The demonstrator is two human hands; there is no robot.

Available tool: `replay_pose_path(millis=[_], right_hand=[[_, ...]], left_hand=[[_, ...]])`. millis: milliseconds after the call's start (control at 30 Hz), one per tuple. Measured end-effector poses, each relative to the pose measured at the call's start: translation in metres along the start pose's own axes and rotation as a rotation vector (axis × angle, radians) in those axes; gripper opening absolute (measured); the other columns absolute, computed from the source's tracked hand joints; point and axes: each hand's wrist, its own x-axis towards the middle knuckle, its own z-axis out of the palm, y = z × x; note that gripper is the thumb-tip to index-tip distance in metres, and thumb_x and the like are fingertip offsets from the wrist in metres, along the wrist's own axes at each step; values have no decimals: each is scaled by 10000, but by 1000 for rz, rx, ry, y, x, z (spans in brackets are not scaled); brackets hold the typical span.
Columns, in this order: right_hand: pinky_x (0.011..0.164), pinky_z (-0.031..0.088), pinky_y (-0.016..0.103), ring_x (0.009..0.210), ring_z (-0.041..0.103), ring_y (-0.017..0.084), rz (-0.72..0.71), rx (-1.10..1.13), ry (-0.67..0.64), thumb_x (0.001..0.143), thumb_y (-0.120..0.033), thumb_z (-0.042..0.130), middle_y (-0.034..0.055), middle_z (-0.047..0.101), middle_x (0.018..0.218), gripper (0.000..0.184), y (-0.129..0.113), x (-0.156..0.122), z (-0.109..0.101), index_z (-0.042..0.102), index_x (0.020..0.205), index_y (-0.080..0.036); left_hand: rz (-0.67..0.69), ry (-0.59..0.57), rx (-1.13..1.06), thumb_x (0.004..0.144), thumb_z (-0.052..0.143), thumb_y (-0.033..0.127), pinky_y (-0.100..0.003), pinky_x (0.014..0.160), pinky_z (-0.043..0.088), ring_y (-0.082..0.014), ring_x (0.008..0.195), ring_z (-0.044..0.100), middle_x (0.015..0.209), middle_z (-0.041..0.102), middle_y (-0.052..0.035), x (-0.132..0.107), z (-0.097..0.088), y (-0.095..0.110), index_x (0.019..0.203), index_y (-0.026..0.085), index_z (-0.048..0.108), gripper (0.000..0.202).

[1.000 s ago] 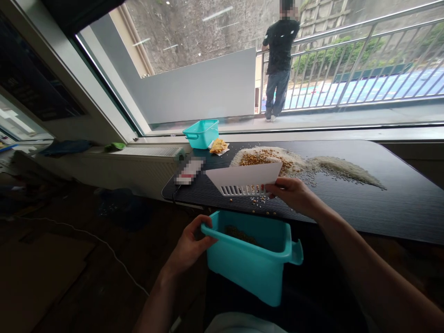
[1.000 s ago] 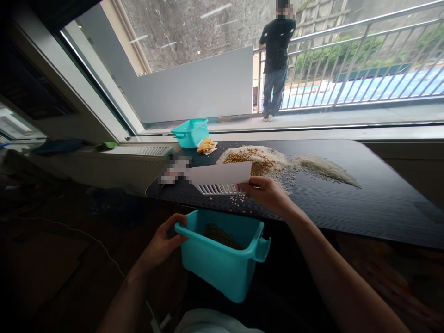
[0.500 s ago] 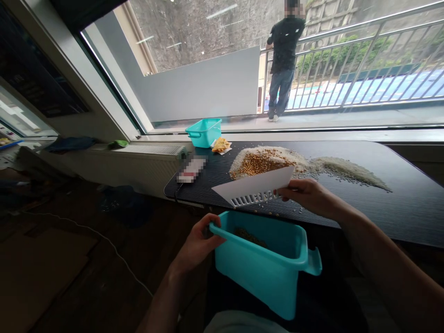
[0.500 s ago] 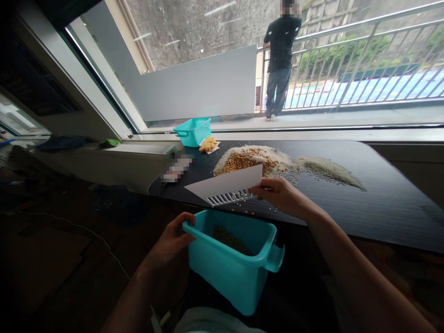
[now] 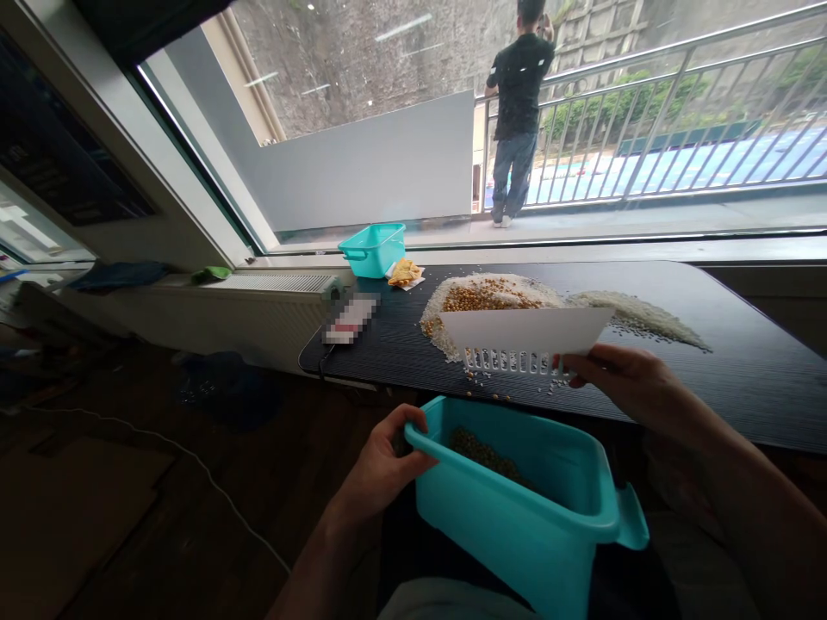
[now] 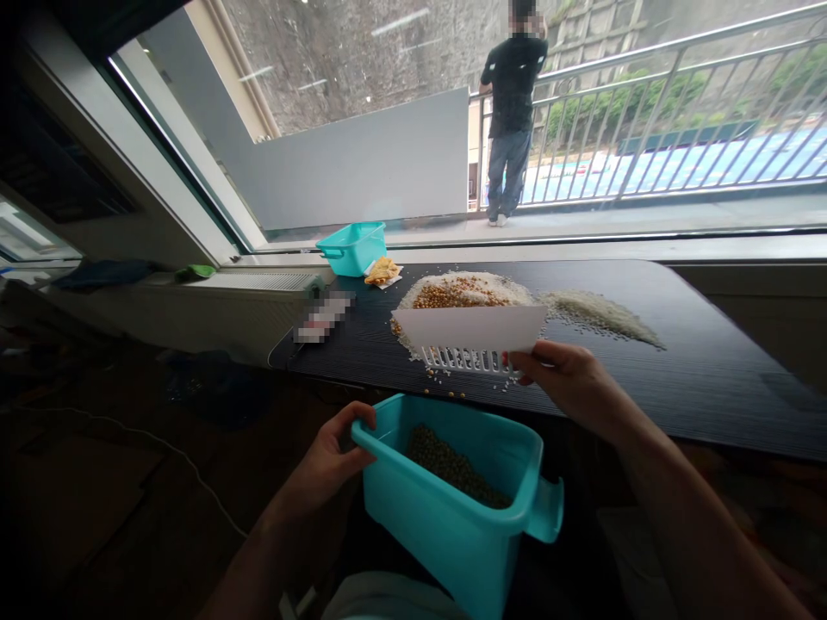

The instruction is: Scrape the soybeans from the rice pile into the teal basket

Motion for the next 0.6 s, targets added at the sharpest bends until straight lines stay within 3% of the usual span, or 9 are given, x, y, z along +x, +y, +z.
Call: replay_pose_path(millis=[167,600], right_hand=[[618,582,383,584,675,221,3,-48,-37,622,-926,753,36,724,605,673,-3,-1,2,855,755,-274],[601,596,386,577,699,225,47,-20,-42,504,-1015,728,57,775,651,773,-17,-12,5,836,696,-274]], left_hand=[[0,13,4,727,883,374,-194,580,363,-108,651,414,727,472,74,0,0,-1,890,202,610,361],[-22,15,9,713,898,383,-202,587,375,-113,655,419,738,482,70,-1,0,-2,900,204,617,383]])
